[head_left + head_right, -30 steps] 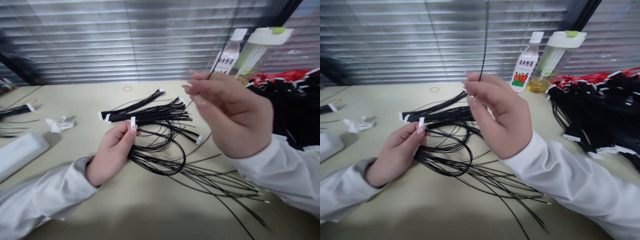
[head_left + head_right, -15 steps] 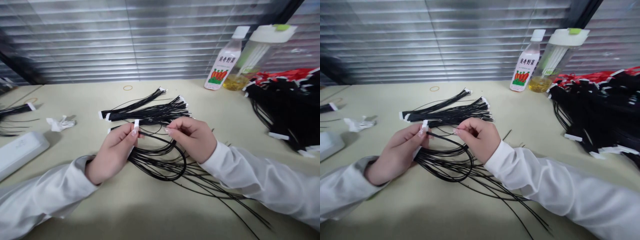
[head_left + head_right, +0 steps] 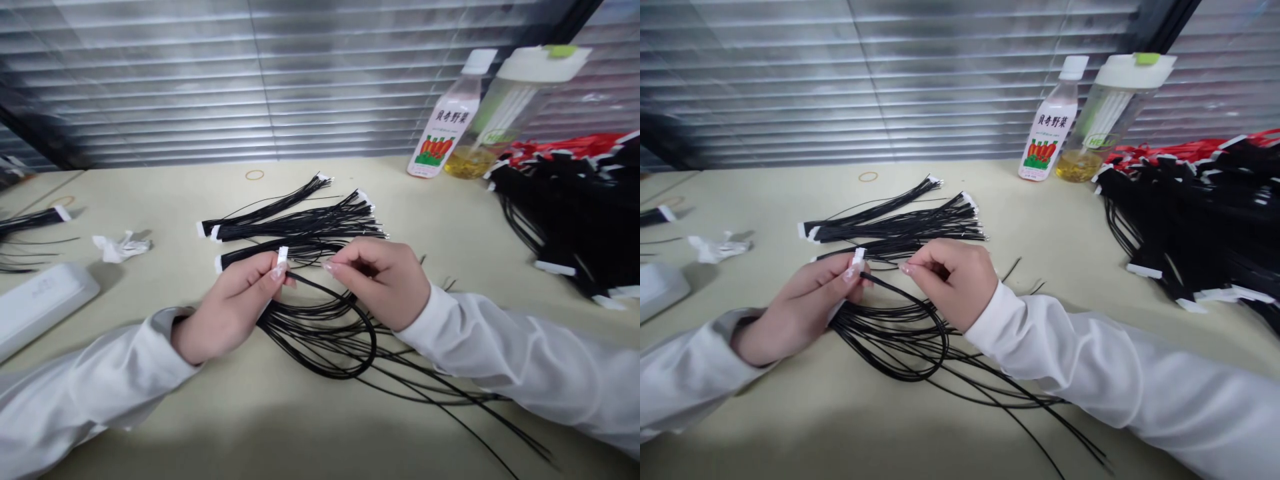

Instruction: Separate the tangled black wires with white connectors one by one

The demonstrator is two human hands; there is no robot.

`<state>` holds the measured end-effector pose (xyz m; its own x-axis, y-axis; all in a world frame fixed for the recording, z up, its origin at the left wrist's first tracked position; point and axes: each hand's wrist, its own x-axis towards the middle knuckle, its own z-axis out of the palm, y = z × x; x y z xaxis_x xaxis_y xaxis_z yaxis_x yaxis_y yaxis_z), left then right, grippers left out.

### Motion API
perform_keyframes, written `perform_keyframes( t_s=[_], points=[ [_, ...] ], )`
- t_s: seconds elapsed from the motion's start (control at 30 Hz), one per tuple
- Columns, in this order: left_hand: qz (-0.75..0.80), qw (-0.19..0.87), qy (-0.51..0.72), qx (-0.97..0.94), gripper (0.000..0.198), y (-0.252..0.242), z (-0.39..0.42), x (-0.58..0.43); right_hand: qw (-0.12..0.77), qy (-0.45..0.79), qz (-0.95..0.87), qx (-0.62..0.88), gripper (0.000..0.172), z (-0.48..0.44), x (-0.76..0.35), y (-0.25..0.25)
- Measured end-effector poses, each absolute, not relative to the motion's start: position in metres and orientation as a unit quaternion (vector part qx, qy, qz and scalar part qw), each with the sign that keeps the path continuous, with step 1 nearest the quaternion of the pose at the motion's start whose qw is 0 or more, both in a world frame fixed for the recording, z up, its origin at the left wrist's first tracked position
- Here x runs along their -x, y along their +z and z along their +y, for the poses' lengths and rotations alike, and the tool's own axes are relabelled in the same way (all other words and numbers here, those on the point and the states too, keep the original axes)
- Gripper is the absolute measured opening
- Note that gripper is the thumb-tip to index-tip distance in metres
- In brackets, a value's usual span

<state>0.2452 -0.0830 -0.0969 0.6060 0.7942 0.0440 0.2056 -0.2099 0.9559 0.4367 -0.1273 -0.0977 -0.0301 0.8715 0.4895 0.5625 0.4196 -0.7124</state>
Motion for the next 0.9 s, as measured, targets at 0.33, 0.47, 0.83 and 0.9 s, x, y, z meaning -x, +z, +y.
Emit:
perform_keyframes(
  t_s=[0.33, 0.47, 0.83, 0.9],
  points=[
    [0.357, 0.477, 0.260, -0.760, 0.028, -0.0926, -0.0832, -0.2458, 0.497, 0.134, -0.705, 0.487, 0.011, -0.1281, -0.4375, -0.0959],
    [0.360, 0.471, 0.256, -0.763, 0.028, -0.0922, -0.0830, -0.2459, 0.499, 0.123, -0.712, 0.479, 0.011, -0.1283, -0.4371, -0.0963],
    [0.337, 0.419, 0.218, -0.814, 0.025, -0.0938, -0.0837, -0.2423, 0.463, 0.087, -0.763, 0.443, 0.010, -0.1277, -0.4385, -0.0995],
    [0.317, 0.406, 0.206, -0.832, 0.025, -0.0922, -0.0840, -0.2431, 0.461, 0.081, -0.768, 0.438, 0.011, -0.1282, -0.4383, -0.0996]
  ],
)
